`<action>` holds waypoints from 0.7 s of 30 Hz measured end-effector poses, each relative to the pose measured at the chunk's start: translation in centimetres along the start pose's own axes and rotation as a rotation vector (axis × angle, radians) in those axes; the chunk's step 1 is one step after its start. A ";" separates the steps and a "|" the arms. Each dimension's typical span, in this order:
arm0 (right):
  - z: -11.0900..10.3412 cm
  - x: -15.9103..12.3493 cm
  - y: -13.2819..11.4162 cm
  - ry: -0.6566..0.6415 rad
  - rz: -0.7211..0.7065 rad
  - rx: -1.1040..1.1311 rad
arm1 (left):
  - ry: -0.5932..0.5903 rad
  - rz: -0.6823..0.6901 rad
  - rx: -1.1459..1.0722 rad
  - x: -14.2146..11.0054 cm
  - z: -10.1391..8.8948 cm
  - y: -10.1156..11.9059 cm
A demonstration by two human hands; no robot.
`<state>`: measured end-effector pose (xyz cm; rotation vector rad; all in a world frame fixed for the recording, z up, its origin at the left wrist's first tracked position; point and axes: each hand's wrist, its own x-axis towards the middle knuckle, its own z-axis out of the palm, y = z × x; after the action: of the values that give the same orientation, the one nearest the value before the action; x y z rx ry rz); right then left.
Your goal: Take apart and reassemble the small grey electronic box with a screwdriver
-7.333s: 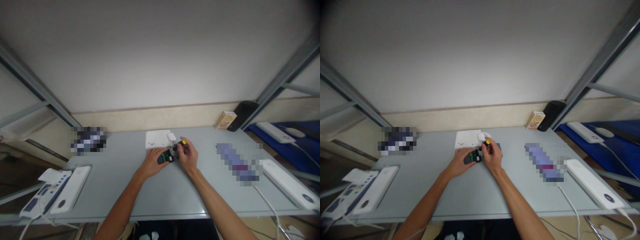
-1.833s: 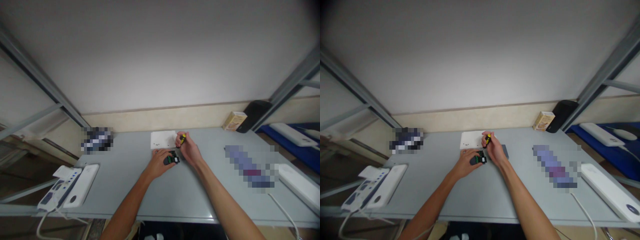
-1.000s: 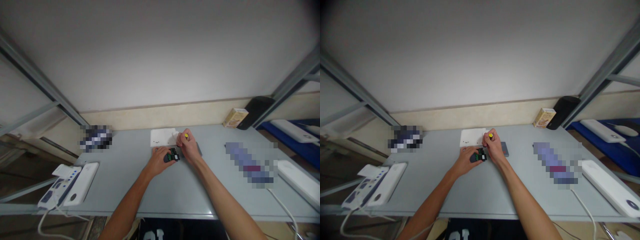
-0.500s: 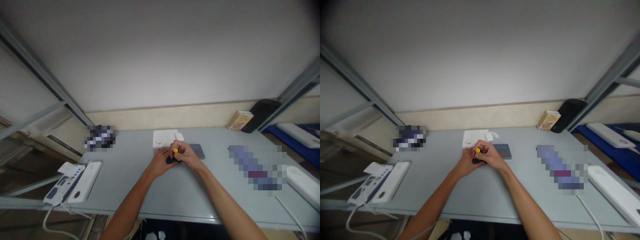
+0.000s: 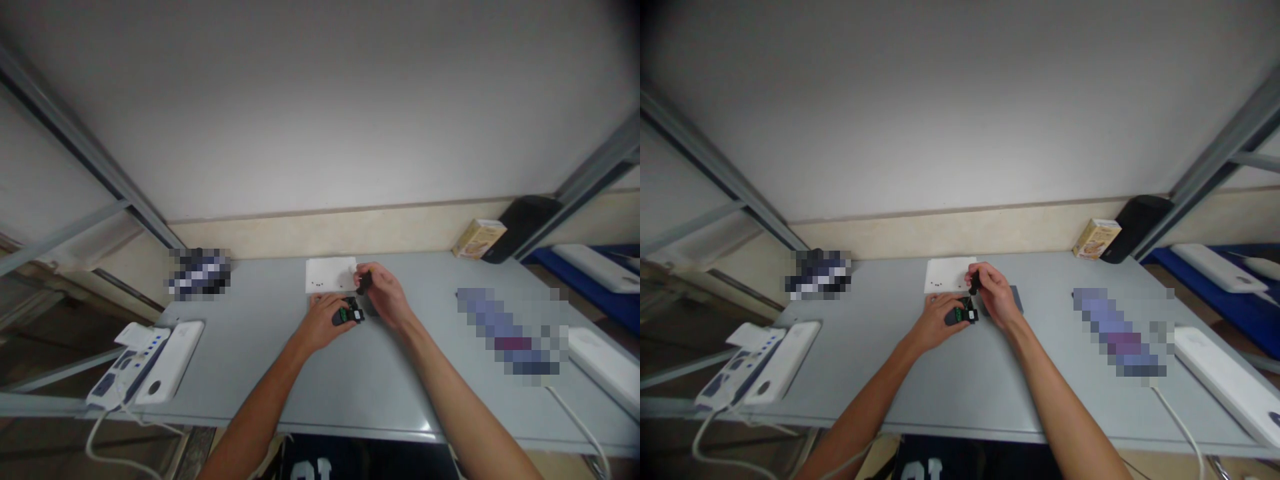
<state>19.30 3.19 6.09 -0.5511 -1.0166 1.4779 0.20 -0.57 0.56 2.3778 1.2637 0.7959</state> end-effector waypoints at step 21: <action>0.7 -0.3 0.4 -0.020 0.004 0.062 | -0.008 -0.003 0.009 -0.1 -0.1 0.1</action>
<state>18.62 2.77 6.04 -0.4949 -0.9819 1.5158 0.19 -0.66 0.64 2.3832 1.2700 0.7814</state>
